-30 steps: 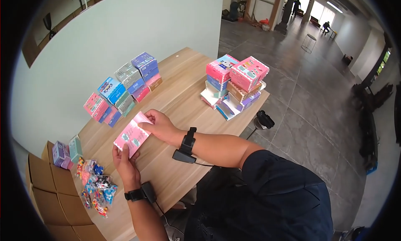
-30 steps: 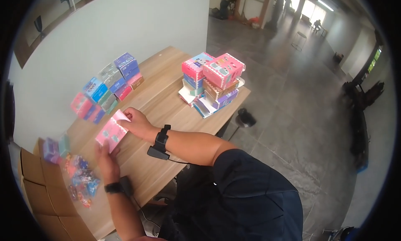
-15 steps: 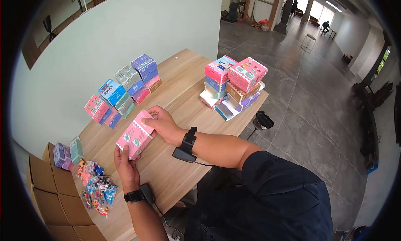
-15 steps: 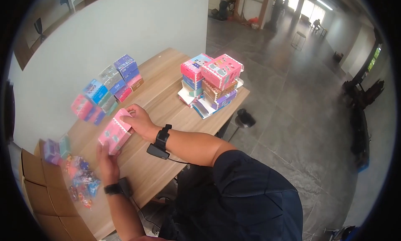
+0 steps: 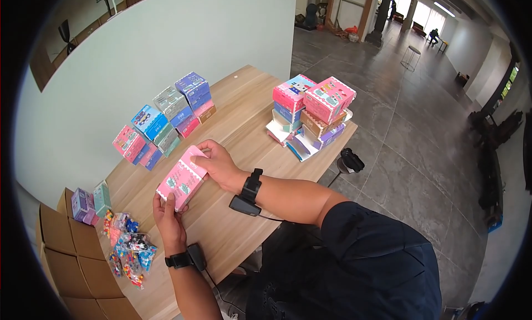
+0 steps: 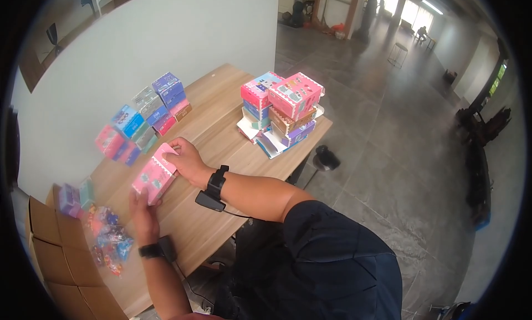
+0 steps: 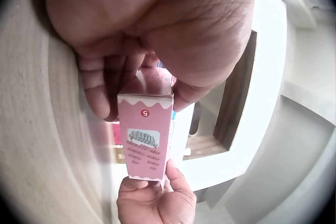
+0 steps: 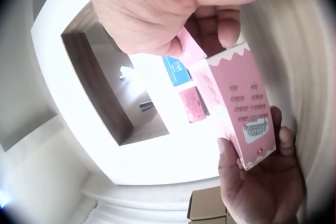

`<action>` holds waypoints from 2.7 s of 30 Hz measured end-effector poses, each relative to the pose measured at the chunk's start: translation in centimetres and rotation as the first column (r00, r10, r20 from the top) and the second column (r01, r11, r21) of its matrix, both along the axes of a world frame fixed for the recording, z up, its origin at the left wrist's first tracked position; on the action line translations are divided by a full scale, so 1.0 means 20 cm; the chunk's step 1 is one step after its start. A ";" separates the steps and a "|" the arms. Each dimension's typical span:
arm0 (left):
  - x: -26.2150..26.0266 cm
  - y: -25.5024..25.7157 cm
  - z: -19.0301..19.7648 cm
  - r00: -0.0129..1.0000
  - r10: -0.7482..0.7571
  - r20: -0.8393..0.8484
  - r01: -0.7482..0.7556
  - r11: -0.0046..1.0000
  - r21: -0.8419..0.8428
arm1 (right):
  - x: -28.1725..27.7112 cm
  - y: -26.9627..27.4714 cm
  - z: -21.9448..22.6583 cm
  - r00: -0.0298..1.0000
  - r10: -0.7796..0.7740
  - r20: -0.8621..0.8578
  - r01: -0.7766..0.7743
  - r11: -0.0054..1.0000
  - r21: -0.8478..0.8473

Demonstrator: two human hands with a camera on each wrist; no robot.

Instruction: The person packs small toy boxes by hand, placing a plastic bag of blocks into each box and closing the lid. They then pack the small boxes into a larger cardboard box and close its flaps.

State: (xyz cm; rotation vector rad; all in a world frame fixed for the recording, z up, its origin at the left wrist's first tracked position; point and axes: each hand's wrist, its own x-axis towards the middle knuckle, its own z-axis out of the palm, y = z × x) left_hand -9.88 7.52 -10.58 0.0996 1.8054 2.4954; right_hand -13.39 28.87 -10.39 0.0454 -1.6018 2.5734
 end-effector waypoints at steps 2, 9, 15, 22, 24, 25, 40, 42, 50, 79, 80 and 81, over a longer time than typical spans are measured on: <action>0.03 0.01 0.02 1.000 0.014 -0.002 -0.014 1.000 -0.021 | -0.04 -0.02 -0.07 0.994 -0.016 -0.107 0.010 0.998 -0.062; 0.01 -0.04 0.03 0.998 0.043 0.054 -0.049 0.992 0.120 | 0.03 0.02 0.03 0.976 0.167 -0.139 -0.160 0.985 0.059; 0.00 -0.01 0.01 0.995 0.089 0.047 -0.092 0.993 0.076 | 0.06 -0.02 0.03 0.915 0.125 -0.383 0.069 0.888 0.454; -0.01 -0.02 -0.01 0.994 0.088 0.058 -0.093 0.991 0.093 | 0.12 -0.04 0.13 0.762 -0.153 -0.629 0.514 0.734 0.444; -0.03 -0.01 -0.03 0.998 0.060 0.023 -0.061 0.995 0.075 | 0.12 -0.07 0.17 0.687 -0.127 -0.716 0.561 0.718 0.411; -0.07 -0.01 -0.07 1.000 0.019 0.001 -0.019 0.996 0.084 | 0.12 -0.08 0.20 0.648 -0.073 -0.759 0.556 0.726 0.405; -0.19 -0.02 -0.24 0.984 0.053 -0.171 -0.035 0.994 0.105 | 0.09 -1.00 0.34 0.670 0.725 -0.157 0.172 0.054 0.984; -0.19 -0.01 -0.21 0.989 0.122 -0.088 -0.132 0.983 -0.127 | 0.04 -1.09 0.34 0.693 0.721 0.000 0.065 -0.063 0.996; -0.25 0.00 -0.29 0.991 0.096 0.096 -0.110 0.982 0.155 | -0.05 -1.15 0.24 0.708 0.697 0.112 -0.117 -0.042 0.992; -0.06 -0.08 -0.01 0.999 -0.024 0.033 0.017 0.979 0.205 | -0.01 0.08 0.08 0.964 0.236 -0.122 -0.067 0.660 0.749; -0.06 -0.10 -0.02 0.999 -0.011 0.039 0.003 0.980 0.200 | 0.02 0.09 0.14 0.974 0.212 -0.076 -0.093 0.684 0.723; -0.07 -0.10 -0.02 0.999 0.002 0.044 -0.010 0.981 0.195 | 0.04 0.10 0.18 0.982 0.188 -0.028 -0.115 0.708 0.696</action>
